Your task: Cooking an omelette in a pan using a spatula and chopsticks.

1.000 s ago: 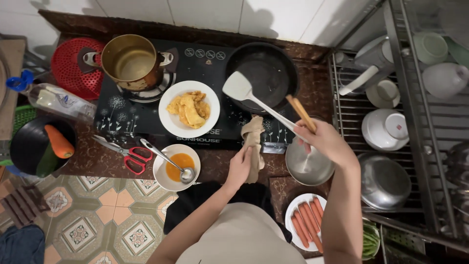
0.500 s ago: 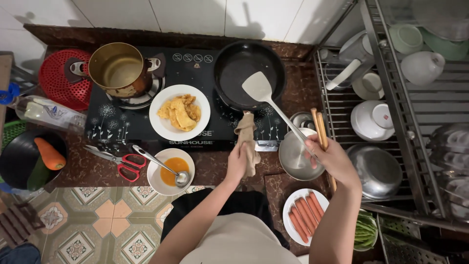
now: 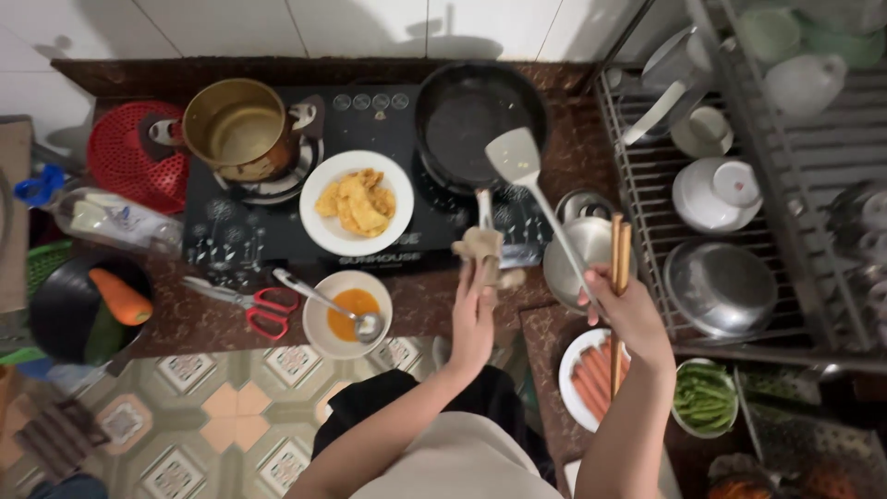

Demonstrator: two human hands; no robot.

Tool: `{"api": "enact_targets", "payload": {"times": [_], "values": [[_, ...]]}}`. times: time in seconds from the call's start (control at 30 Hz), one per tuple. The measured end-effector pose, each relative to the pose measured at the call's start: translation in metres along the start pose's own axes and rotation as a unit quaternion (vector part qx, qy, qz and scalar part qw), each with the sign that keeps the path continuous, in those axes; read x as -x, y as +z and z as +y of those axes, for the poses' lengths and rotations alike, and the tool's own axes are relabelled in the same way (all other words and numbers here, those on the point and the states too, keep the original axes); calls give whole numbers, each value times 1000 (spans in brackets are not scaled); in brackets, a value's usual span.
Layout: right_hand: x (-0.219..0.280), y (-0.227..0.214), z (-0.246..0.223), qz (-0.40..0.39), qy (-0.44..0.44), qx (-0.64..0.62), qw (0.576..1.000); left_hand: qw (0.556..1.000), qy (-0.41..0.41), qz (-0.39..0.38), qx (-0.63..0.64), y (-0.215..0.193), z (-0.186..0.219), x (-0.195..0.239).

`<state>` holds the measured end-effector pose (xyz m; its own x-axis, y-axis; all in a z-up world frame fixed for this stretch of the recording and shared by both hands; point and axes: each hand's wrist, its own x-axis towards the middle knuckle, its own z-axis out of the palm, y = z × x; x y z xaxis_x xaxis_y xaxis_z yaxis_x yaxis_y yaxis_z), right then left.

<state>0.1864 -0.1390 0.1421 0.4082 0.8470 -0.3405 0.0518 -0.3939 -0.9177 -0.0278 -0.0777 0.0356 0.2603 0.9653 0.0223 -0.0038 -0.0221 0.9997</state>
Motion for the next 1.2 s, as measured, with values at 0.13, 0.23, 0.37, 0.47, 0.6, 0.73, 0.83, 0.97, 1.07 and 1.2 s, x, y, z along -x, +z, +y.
{"api": "enact_targets", "payload": {"times": [0.13,0.23,0.37,0.47,0.6,0.73,0.83,0.97,1.07,1.2], "values": [[28,23,0,56,-2,9,998,997,70,30,21,-25,14,21],[45,36,7,80,-4,-7,997,995,40,68,62,-49,22,28],[63,50,24,102,-7,-44,994,988,7,97,120,-70,5,16],[80,60,29,113,1,-81,990,978,-53,91,182,-69,-20,-4],[100,60,36,132,4,-92,987,951,-149,73,261,-61,-35,-19],[122,63,27,136,-21,-76,988,991,-126,3,52,-71,-82,-26],[133,66,18,139,-31,-68,987,992,-9,27,-125,-104,-102,-5],[141,74,12,152,-51,-97,982,950,-43,279,-136,-174,-124,48],[135,65,41,151,-112,-111,976,916,-174,330,148,-239,-243,70],[128,66,42,167,-148,-104,969,904,-310,213,203,-239,-177,60]]}}
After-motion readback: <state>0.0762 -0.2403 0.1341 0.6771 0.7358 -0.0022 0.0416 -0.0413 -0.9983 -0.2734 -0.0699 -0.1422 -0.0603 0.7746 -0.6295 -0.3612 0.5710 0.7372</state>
